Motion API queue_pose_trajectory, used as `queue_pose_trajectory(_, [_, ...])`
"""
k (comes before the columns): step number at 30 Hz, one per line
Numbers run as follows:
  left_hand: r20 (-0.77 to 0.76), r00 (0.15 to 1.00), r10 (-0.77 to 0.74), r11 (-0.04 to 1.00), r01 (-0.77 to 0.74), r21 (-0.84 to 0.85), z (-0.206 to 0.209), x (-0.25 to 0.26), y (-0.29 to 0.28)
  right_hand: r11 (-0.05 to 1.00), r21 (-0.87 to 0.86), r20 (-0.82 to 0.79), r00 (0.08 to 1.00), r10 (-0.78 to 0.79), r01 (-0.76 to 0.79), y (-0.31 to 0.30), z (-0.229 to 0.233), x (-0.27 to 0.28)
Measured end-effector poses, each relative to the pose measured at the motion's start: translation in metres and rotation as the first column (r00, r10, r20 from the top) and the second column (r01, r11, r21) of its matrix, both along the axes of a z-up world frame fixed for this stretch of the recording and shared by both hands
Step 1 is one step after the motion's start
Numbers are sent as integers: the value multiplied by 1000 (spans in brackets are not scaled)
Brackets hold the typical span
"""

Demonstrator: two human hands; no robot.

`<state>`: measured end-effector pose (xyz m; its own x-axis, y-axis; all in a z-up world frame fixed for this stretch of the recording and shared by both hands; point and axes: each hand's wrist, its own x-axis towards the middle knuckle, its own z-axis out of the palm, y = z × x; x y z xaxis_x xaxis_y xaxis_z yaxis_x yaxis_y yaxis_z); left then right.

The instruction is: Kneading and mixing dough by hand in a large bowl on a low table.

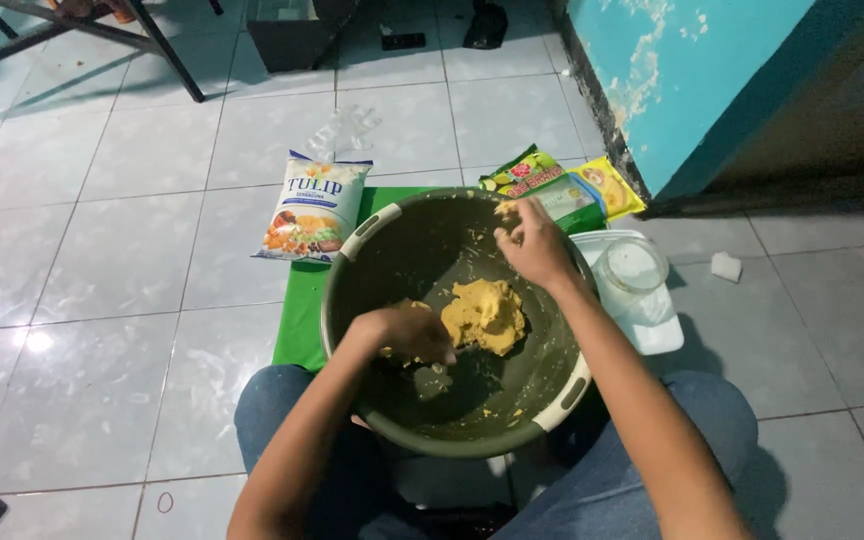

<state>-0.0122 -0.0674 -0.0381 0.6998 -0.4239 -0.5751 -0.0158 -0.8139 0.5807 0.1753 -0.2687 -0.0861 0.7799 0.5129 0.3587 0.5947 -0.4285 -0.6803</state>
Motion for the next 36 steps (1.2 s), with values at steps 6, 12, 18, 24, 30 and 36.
queue_pose_trajectory(6, [451,877,168,899,-324,295,-24,10,24,945,-203,-113,965,238,-257,1,31,-43])
queue_pose_trajectory(12, [216,955,203,768,-292,570,-164,37,41,918,-289,-196,955,222,-273,0,27,-34])
queue_pose_trajectory(18, [274,954,-122,677,-122,726,-200,41,42,884,-374,-243,949,199,-281,2,33,-38])
queue_pose_trajectory(24, [87,983,162,823,-183,538,-64,23,33,875,-397,-244,951,190,-277,-1,36,-36])
queue_pose_trajectory(30, [303,825,477,873,-485,-52,39,-17,38,910,-312,-165,959,232,-273,0,32,-34])
queue_pose_trajectory(36, [777,365,513,858,-253,-447,88,-33,5,986,-49,-76,985,153,-157,-16,81,-36])
